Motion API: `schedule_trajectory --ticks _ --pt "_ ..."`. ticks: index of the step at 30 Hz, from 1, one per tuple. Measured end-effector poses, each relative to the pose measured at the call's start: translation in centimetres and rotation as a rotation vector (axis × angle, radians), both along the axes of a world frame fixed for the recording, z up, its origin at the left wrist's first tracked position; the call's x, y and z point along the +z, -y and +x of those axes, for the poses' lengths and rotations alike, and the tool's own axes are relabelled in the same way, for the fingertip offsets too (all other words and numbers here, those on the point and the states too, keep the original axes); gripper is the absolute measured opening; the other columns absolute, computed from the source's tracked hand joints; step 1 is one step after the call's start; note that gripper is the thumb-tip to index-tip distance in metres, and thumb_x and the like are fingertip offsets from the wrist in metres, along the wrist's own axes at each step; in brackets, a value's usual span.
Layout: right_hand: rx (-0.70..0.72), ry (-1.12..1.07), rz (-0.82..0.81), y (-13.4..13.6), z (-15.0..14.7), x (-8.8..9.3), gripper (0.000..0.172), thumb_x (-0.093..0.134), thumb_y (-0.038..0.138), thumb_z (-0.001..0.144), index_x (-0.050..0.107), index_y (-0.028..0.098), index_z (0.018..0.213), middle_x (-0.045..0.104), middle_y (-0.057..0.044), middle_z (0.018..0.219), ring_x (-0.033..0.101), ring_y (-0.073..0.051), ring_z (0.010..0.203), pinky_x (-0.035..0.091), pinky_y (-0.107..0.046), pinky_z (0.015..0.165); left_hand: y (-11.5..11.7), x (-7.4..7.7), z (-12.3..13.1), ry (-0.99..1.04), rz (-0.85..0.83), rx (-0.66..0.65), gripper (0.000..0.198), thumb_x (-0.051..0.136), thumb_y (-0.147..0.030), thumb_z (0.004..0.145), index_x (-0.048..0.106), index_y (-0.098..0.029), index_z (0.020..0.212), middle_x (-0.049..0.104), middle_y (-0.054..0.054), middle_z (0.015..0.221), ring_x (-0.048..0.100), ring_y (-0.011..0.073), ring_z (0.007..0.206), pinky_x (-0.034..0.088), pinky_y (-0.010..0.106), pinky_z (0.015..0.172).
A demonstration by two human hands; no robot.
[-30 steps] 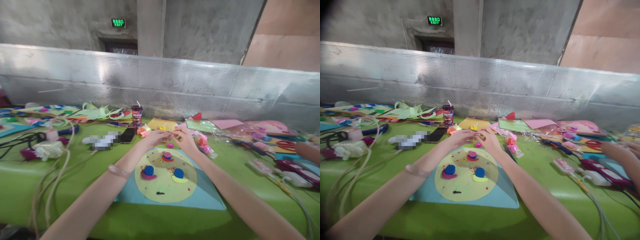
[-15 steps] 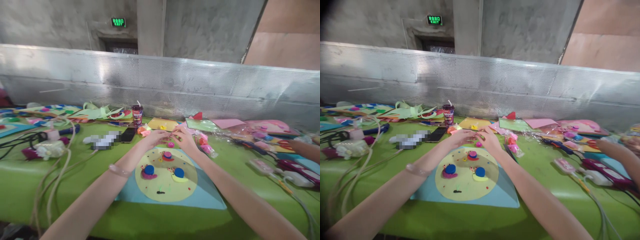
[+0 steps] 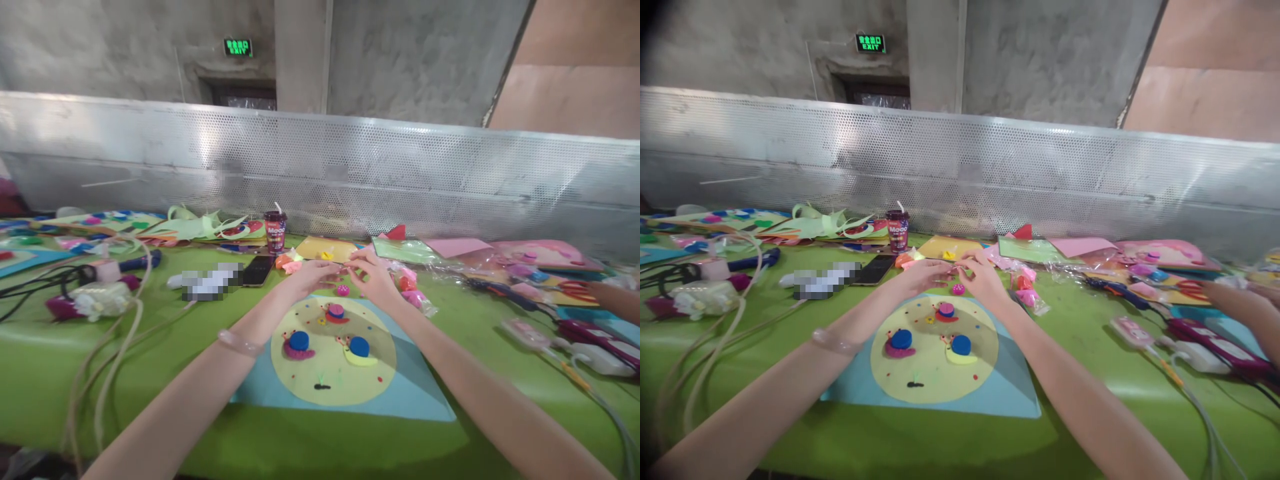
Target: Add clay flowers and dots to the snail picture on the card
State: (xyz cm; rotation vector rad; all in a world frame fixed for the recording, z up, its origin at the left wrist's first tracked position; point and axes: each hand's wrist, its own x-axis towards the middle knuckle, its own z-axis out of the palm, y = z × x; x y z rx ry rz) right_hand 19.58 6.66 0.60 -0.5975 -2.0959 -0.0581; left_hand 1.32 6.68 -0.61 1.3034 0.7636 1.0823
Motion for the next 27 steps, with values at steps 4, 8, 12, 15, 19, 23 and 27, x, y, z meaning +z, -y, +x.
schedule_trajectory --ticks 4,8,12,15,19,23,27 --pt "-0.004 0.005 -0.002 0.00 0.04 0.00 0.009 0.055 0.018 0.081 0.064 0.019 0.084 0.052 -0.008 0.096 0.057 -0.018 0.086 0.055 -0.029 0.062 -0.04 -0.07 0.00 0.001 0.001 0.000 0.014 0.071 -0.029 0.069 0.069 -0.018 0.078 0.069 0.005 0.089 0.060 0.0151 0.082 0.045 0.030 0.079" --pt "-0.007 0.016 -0.007 -0.13 0.15 0.06 0.004 0.060 0.018 0.079 0.063 0.020 0.080 0.052 -0.008 0.095 0.056 -0.020 0.090 0.055 -0.030 0.064 -0.01 -0.05 0.02 -0.002 0.002 -0.007 0.018 0.073 -0.030 0.068 0.070 -0.017 0.080 0.069 0.006 0.087 0.060 0.0147 0.080 0.046 0.030 0.079" --pt "-0.011 0.022 -0.009 -0.28 0.18 0.08 0.002 0.061 0.018 0.078 0.063 0.018 0.079 0.052 -0.008 0.094 0.056 -0.020 0.088 0.055 -0.031 0.064 -0.01 -0.02 0.06 -0.015 -0.006 -0.012 0.022 0.074 -0.030 0.066 0.070 -0.016 0.082 0.069 0.006 0.085 0.061 0.0152 0.079 0.046 0.030 0.077" --pt "-0.014 0.031 -0.008 -0.22 0.11 0.05 0.005 0.060 0.017 0.079 0.064 0.018 0.081 0.053 -0.008 0.094 0.056 -0.020 0.088 0.054 -0.031 0.064 -0.09 -0.10 0.06 -0.017 -0.001 -0.019 0.023 0.074 -0.031 0.067 0.070 -0.016 0.083 0.069 0.006 0.087 0.061 0.0149 0.080 0.045 0.030 0.077" --pt "-0.013 0.036 -0.005 -0.01 0.01 0.06 0.008 0.058 0.016 0.081 0.065 0.018 0.082 0.053 -0.009 0.095 0.056 -0.021 0.090 0.053 -0.033 0.068 -0.31 -0.30 0.01 -0.021 0.004 -0.023 0.022 0.073 -0.031 0.069 0.070 -0.016 0.084 0.069 0.006 0.089 0.061 0.0140 0.080 0.045 0.030 0.078" --pt "-0.009 0.027 -0.012 -0.01 0.06 0.17 0.006 0.058 0.018 0.081 0.065 0.019 0.081 0.053 -0.008 0.095 0.056 -0.020 0.088 0.054 -0.032 0.064 -0.33 -0.29 -0.01 -0.027 0.006 -0.021 0.022 0.072 -0.033 0.070 0.070 -0.016 0.084 0.069 0.007 0.090 0.060 0.0140 0.080 0.045 0.030 0.078" --pt "-0.003 0.021 -0.025 -0.08 0.13 0.25 0.005 0.060 0.016 0.079 0.063 0.020 0.078 0.052 -0.007 0.092 0.056 -0.020 0.088 0.055 -0.030 0.062 0.00 -0.05 0.03 -0.037 0.009 -0.023 0.020 0.071 -0.033 0.070 0.070 -0.018 0.083 0.069 0.007 0.093 0.061 0.0161 0.084 0.045 0.030 0.080"
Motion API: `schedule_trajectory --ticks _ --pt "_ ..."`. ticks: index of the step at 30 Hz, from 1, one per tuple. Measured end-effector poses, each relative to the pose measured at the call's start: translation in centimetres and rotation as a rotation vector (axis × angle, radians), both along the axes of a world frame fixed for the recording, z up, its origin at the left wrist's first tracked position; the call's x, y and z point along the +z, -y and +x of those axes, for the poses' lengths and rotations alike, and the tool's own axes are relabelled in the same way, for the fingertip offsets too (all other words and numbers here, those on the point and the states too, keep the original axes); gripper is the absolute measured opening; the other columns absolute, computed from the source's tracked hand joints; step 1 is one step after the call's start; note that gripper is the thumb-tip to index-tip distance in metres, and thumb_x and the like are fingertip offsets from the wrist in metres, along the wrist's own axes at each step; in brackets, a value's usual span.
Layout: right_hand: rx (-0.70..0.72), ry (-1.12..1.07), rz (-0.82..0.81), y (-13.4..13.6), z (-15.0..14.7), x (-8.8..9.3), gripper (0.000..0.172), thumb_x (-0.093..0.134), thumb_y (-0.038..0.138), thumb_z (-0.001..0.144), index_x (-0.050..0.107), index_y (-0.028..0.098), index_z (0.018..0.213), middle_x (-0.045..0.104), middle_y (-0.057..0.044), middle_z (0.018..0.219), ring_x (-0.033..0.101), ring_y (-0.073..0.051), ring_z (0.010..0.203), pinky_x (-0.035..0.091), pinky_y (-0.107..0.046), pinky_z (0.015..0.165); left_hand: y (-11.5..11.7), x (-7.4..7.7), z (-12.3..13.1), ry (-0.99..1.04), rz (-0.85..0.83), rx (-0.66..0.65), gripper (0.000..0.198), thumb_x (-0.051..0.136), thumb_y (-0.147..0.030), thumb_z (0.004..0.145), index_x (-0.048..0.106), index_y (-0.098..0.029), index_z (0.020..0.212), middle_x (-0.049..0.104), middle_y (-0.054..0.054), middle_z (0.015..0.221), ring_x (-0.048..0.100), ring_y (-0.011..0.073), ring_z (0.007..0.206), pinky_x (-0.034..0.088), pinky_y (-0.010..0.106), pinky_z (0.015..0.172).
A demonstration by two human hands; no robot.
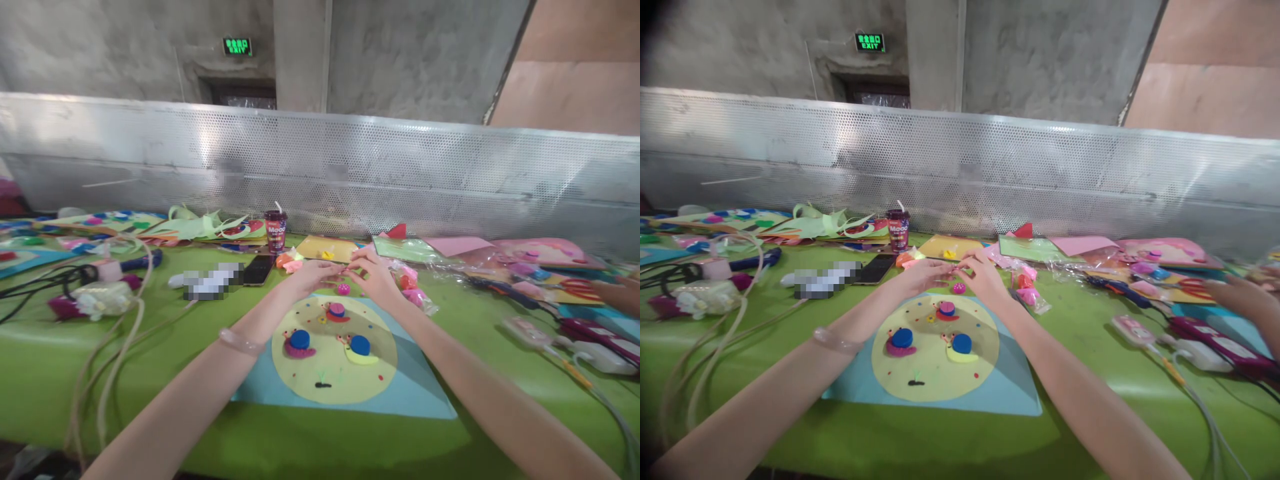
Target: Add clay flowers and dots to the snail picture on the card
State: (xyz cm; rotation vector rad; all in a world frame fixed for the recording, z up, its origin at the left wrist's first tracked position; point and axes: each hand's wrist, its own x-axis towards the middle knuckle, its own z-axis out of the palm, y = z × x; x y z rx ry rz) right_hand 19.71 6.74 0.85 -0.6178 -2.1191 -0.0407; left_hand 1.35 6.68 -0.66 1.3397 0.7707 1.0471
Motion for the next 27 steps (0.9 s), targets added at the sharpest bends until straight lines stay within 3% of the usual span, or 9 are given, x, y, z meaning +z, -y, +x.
schedule_trajectory --ticks 20,27 --pt "-0.027 -0.017 -0.019 0.33 -0.04 0.08 0.002 0.062 0.018 0.078 0.063 0.020 0.076 0.052 -0.006 0.090 0.057 -0.020 0.088 0.054 -0.032 0.067 0.17 0.05 0.08 -0.004 0.005 0.011 0.018 0.071 -0.033 0.069 0.070 -0.018 0.078 0.069 0.006 0.089 0.060 0.0161 0.082 0.045 0.031 0.081" --pt "-0.024 -0.031 -0.028 0.68 -0.30 0.14 0.011 0.055 0.015 0.081 0.065 0.021 0.082 0.055 -0.007 0.093 0.057 -0.020 0.092 0.054 -0.034 0.069 0.13 0.13 -0.01 -0.008 -0.001 0.025 0.018 0.070 -0.033 0.070 0.069 -0.018 0.079 0.068 0.008 0.094 0.060 0.0179 0.087 0.044 0.031 0.081"
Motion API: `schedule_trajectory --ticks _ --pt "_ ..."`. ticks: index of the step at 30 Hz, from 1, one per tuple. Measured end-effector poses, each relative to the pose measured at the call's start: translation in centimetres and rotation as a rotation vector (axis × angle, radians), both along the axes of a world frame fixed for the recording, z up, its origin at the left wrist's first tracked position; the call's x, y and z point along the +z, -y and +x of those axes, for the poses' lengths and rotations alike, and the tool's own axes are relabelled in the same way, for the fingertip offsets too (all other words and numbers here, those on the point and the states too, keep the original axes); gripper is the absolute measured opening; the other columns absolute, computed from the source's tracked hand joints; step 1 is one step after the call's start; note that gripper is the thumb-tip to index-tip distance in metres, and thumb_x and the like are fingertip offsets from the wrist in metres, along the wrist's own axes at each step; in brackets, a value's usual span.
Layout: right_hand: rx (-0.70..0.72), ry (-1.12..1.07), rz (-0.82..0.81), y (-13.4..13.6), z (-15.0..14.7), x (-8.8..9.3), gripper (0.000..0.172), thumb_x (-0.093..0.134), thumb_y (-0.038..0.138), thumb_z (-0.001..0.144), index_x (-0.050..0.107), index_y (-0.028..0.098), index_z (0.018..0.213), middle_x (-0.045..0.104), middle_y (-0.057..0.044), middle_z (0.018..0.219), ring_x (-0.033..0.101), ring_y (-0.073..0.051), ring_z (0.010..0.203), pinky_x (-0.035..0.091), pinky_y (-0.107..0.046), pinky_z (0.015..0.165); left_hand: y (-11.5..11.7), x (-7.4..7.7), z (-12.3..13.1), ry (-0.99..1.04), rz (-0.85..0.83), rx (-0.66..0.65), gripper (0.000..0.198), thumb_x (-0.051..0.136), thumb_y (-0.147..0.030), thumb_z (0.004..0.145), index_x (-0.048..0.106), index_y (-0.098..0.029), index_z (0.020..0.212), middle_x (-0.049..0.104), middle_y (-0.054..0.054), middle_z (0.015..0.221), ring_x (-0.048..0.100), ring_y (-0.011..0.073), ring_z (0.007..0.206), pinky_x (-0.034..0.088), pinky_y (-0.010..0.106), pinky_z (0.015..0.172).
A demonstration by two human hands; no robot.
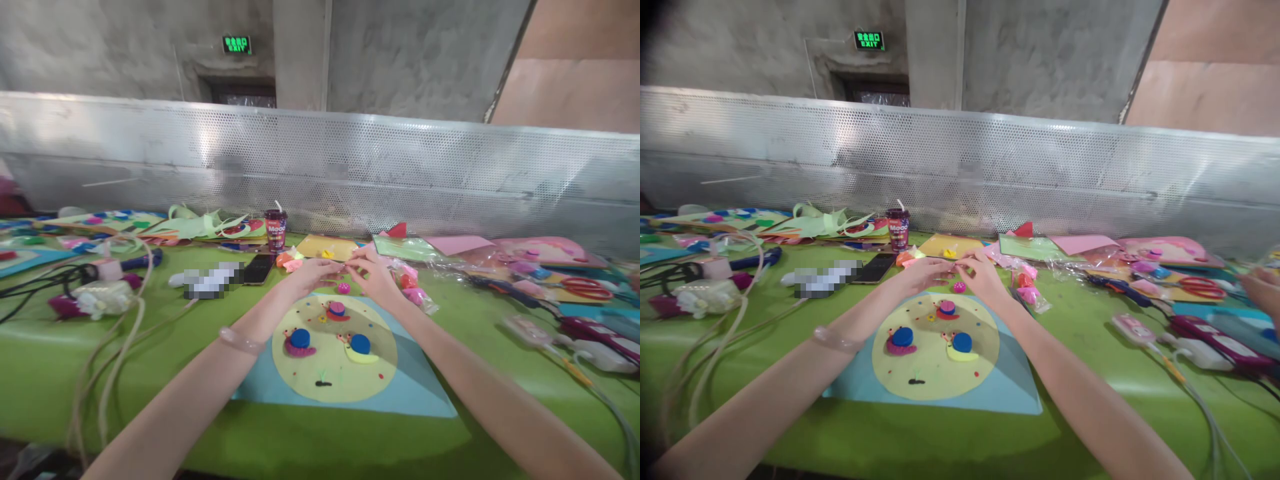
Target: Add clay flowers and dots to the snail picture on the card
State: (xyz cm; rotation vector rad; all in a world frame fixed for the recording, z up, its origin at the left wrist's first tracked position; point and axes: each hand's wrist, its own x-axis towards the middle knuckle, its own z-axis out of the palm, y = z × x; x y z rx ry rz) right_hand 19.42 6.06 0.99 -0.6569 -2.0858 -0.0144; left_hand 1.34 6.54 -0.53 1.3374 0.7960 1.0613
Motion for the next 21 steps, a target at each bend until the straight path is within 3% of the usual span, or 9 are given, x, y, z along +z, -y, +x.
schedule_trajectory --ticks 5,11,18,21 --pt "-0.005 -0.007 -0.009 -0.01 0.14 0.18 0.004 0.061 0.017 0.079 0.062 0.020 0.076 0.055 -0.007 0.092 0.057 -0.021 0.093 0.054 -0.033 0.071 0.05 0.03 0.04 0.003 -0.005 0.003 0.020 0.072 -0.033 0.068 0.069 -0.017 0.079 0.068 0.007 0.089 0.060 0.0177 0.085 0.044 0.032 0.080" --pt "-0.015 0.011 -0.028 -0.09 0.15 0.23 0.009 0.057 0.013 0.081 0.063 0.020 0.080 0.055 -0.006 0.093 0.057 -0.020 0.092 0.053 -0.034 0.073 0.14 0.11 0.05 0.008 -0.009 -0.003 0.024 0.073 -0.035 0.066 0.070 -0.016 0.081 0.069 0.009 0.098 0.060 0.0180 0.087 0.044 0.031 0.079" --pt "-0.037 0.023 -0.070 -0.12 0.14 0.25 0.005 0.059 0.015 0.080 0.060 0.019 0.076 0.058 -0.004 0.082 0.058 -0.016 0.075 0.051 -0.028 0.062 0.12 0.17 0.13 0.010 -0.023 0.012 0.025 0.074 -0.035 0.064 0.070 -0.015 0.080 0.069 0.009 0.092 0.061 0.0173 0.082 0.045 0.031 0.077" --pt "-0.051 0.025 -0.093 0.07 0.13 0.40 0.009 0.054 0.011 0.081 0.060 0.018 0.080 0.061 -0.005 0.082 0.058 -0.017 0.078 0.050 -0.030 0.066 0.06 0.13 0.08 0.016 -0.026 0.019 0.024 0.074 -0.034 0.065 0.070 -0.016 0.080 0.068 0.008 0.094 0.060 0.0163 0.082 0.045 0.030 0.077"
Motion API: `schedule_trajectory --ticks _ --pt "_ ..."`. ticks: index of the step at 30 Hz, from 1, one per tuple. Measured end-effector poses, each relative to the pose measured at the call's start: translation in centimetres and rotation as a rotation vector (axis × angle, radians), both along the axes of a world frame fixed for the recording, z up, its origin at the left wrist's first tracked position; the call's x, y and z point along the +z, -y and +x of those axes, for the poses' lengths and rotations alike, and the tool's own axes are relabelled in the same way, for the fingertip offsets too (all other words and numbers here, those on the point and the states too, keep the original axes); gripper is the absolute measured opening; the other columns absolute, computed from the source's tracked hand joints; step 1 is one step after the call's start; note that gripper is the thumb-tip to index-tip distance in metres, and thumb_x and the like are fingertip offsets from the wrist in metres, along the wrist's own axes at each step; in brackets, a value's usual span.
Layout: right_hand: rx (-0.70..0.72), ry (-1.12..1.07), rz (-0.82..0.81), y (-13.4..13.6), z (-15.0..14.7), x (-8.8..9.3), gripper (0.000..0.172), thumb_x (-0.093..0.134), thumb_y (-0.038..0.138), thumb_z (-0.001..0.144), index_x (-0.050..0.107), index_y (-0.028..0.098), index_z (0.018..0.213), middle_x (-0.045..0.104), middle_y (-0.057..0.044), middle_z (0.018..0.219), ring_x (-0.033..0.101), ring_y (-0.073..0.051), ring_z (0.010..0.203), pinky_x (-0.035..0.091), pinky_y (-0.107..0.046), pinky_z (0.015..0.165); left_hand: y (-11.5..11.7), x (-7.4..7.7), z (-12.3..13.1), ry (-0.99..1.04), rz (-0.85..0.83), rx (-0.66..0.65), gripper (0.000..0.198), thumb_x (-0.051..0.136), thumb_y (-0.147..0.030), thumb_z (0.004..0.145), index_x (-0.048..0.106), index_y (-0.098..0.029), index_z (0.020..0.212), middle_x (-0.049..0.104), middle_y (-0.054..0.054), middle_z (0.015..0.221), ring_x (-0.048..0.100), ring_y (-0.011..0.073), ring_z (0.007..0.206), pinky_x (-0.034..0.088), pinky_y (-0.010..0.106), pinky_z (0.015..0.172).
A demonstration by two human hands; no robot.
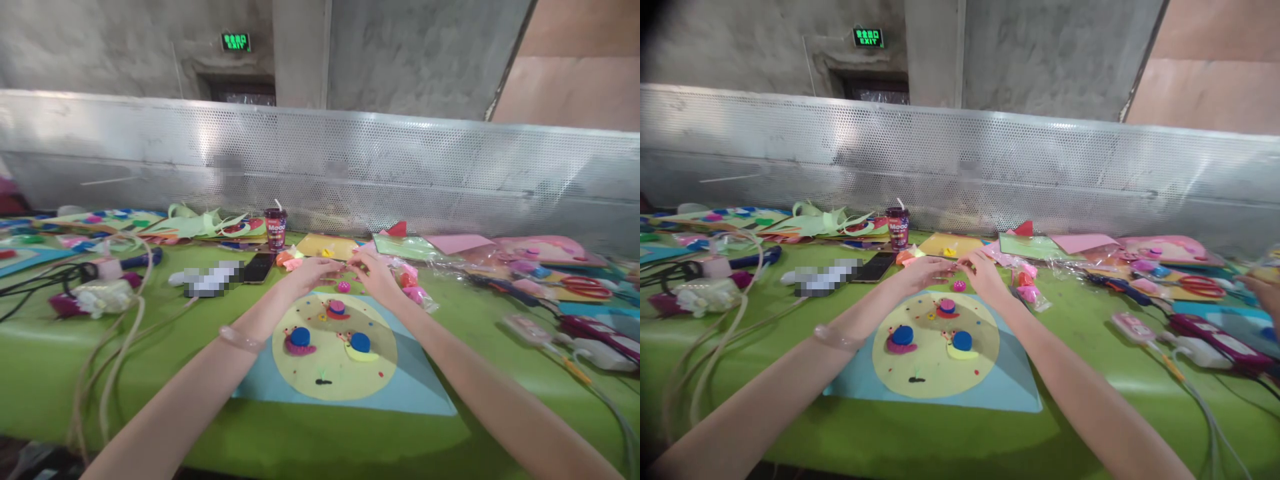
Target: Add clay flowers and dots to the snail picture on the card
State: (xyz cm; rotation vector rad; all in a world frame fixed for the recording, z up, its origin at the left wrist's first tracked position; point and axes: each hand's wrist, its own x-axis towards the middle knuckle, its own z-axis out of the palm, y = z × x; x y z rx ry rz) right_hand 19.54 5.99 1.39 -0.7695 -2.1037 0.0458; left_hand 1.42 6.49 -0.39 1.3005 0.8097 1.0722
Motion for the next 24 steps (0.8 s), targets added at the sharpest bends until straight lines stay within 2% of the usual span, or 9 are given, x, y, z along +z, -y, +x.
schedule_trajectory --ticks 2,7,10,12,15,17,21,24 --pt "-0.006 0.004 -0.021 0.2 0.0 0.1 0.011 0.052 0.011 0.083 0.061 0.018 0.081 0.062 -0.005 0.080 0.058 -0.017 0.077 0.049 -0.031 0.069 0.0 0.0 0.0 0.005 -0.002 0.007 0.024 0.073 -0.033 0.065 0.070 -0.015 0.080 0.068 0.008 0.094 0.060 0.0163 0.082 0.044 0.030 0.078" --pt "0.011 0.025 -0.116 0.5 0.0 0.3 0.005 0.062 0.016 0.076 0.062 0.019 0.072 0.064 -0.002 0.072 0.058 -0.015 0.067 0.049 -0.028 0.062 -0.2 -0.1 -0.1 -0.006 -0.012 0.035 0.025 0.073 -0.034 0.066 0.070 -0.015 0.082 0.069 0.007 0.092 0.060 0.0202 0.087 0.043 0.032 0.079" --pt "0.021 0.022 -0.189 0.1 0.1 0.3 0.007 0.061 0.015 0.077 0.064 0.020 0.074 0.067 -0.002 0.078 0.060 -0.015 0.070 0.049 -0.030 0.066 -0.4 -0.2 -0.2 -0.012 -0.018 0.066 0.024 0.073 -0.034 0.065 0.070 -0.016 0.081 0.069 0.008 0.091 0.060 0.0186 0.086 0.044 0.031 0.079" --pt "0.028 0.018 -0.263 -0.2 0.5 0.5 0.006 0.059 0.017 0.078 0.064 0.019 0.074 0.067 -0.004 0.082 0.061 -0.015 0.068 0.050 -0.030 0.062 -0.5 -0.2 -0.3 -0.010 -0.024 0.088 0.024 0.073 -0.035 0.066 0.070 -0.016 0.081 0.069 0.008 0.094 0.060 0.0176 0.086 0.044 0.029 0.078" --pt "0.061 0.046 -0.429 -0.2 1.4 1.3 0.009 0.061 0.026 0.078 0.063 0.018 0.074 0.068 -0.004 0.080 0.058 -0.012 0.054 0.050 -0.028 0.051 -0.6 -0.1 -0.5 -0.004 -0.034 0.114 0.026 0.072 -0.036 0.066 0.070 -0.017 0.083 0.069 0.009 0.099 0.060 0.0178 0.089 0.044 0.029 0.078" --pt "0.095 0.079 -0.556 -0.1 2.1 2.0 0.013 0.060 0.030 0.078 0.063 0.018 0.076 0.068 -0.003 0.075 0.059 -0.012 0.052 0.052 -0.028 0.051 -0.6 -0.1 -0.6 0.001 -0.038 0.126 0.028 0.073 -0.036 0.065 0.070 -0.017 0.085 0.068 0.009 0.101 0.060 0.0181 0.091 0.044 0.028 0.077" --pt "0.169 0.191 -0.824 0.0 3.8 3.2 0.019 0.060 0.034 0.076 0.063 0.015 0.083 0.068 -0.006 0.080 0.065 -0.017 0.069 0.056 -0.030 0.061 -0.7 -0.2 -0.6 0.011 -0.049 0.142 0.027 0.072 -0.035 0.066 0.070 -0.016 0.085 0.067 0.010 0.105 0.060 0.0191 0.094 0.045 0.026 0.073" --pt "0.183 0.317 -1.033 -0.3 5.1 3.4 0.026 0.064 0.035 0.072 0.063 0.014 0.087 0.069 -0.010 0.089 0.066 -0.019 0.073 0.057 -0.031 0.060 -0.8 -0.3 -0.6 0.013 -0.061 0.148 0.022 0.071 -0.033 0.068 0.070 -0.017 0.084 0.067 0.010 0.104 0.061 0.0185 0.094 0.045 0.025 0.071"
